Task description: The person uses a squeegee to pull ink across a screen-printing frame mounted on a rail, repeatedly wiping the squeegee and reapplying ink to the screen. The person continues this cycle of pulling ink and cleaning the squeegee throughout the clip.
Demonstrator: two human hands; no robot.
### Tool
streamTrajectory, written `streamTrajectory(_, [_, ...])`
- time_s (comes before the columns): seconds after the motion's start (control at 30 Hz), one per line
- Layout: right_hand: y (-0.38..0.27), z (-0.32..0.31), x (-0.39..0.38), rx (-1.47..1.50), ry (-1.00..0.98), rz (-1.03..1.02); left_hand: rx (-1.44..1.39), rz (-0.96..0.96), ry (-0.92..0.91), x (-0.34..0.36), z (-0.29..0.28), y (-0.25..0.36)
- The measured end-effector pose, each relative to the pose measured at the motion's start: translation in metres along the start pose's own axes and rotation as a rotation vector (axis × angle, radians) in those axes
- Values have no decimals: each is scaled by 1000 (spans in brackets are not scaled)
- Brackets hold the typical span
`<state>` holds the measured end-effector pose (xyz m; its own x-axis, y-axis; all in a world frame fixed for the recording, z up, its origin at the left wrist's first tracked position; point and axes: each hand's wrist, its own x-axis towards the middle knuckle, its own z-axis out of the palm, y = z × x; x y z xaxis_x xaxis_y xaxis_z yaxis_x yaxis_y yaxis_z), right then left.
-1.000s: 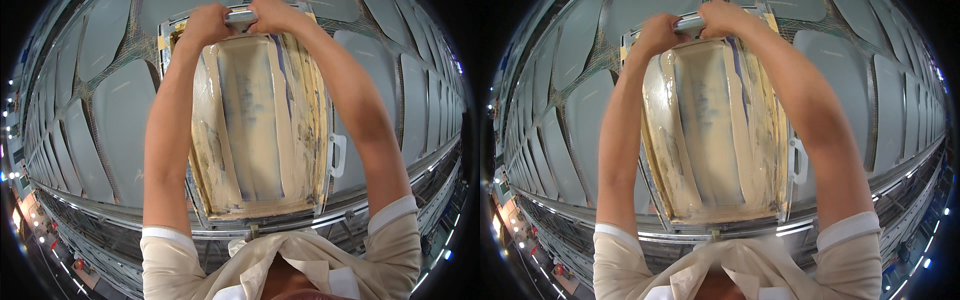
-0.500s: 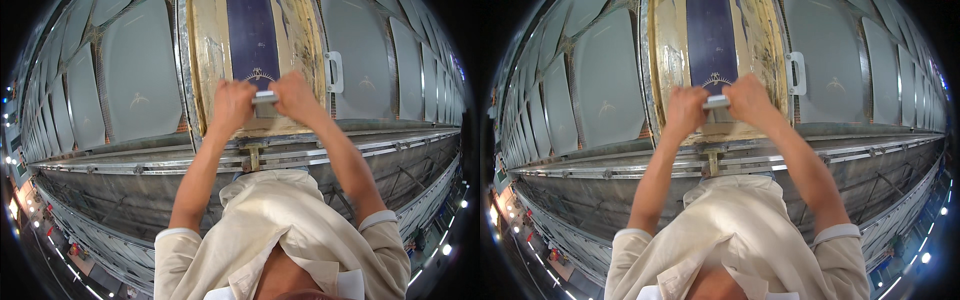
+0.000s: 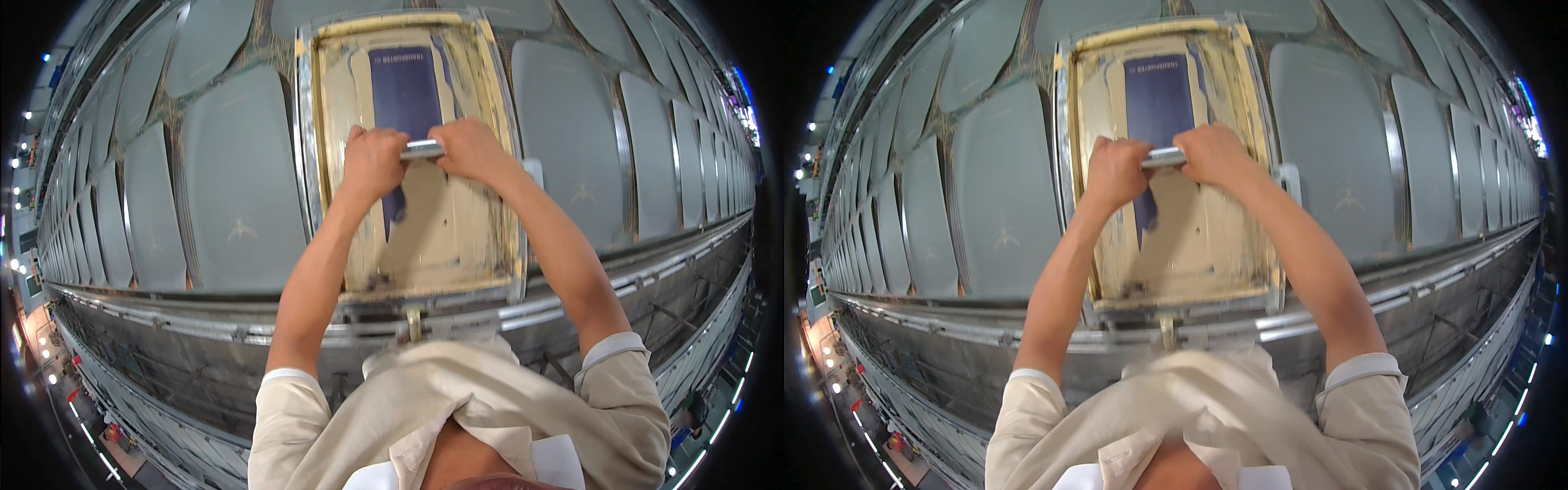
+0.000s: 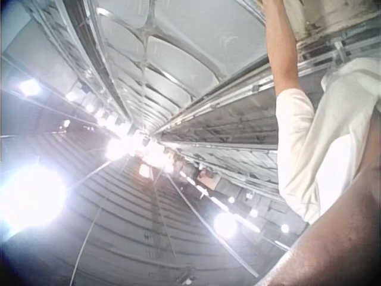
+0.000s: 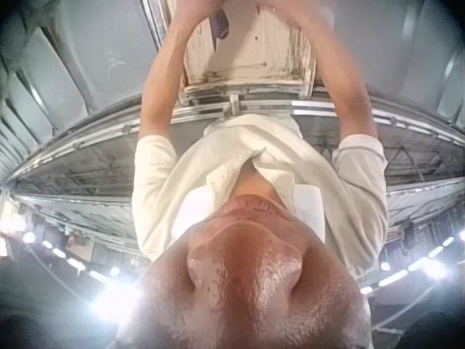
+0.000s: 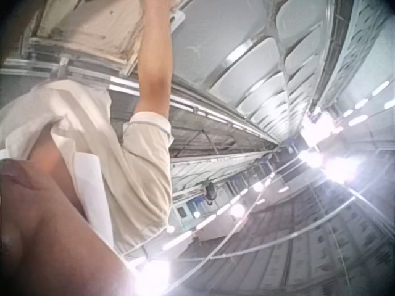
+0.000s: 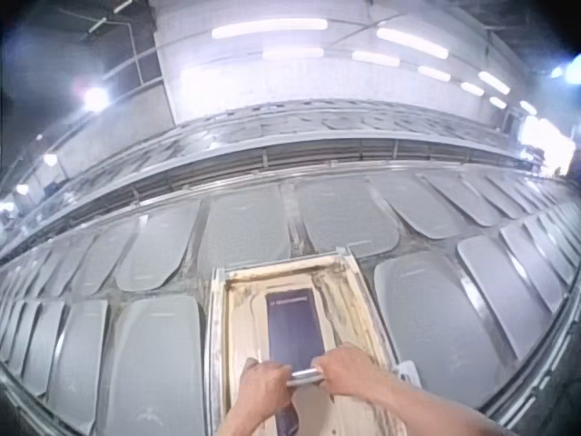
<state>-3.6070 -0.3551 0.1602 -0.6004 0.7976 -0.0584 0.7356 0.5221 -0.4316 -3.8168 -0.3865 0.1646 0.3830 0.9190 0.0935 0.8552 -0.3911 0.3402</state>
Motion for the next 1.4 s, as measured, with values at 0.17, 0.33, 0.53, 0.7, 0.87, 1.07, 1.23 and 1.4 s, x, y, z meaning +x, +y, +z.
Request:
streamTrajectory(0.17, [67,-48,139,-17,-16,65,112,9,7,142,-16,-75])
streamTrajectory(0.33, [127,-60,225,-30,60,22,157,50,39,233,-13,-126])
streamTrajectory(0.53, [131,-70,252,-7,1,10,-66,-62,-91,258,-3,-157])
streamTrajectory(0.7, [119,-56,230,-102,-37,39,68,-26,-51,229,-5,-130])
streamTrajectory(0.87, [65,-36,153,9,-112,100,21,-59,-50,143,1,-93])
streamTrajectory(1.07, [-11,17,-7,-31,-17,-21,-71,56,107,-24,17,-3])
streamTrajectory(1.23, [-78,47,-127,-36,-188,7,-59,-14,42,-148,22,69])
streamTrajectory(1.4, [-62,14,-143,325,122,182,-31,-39,90,-163,13,91])
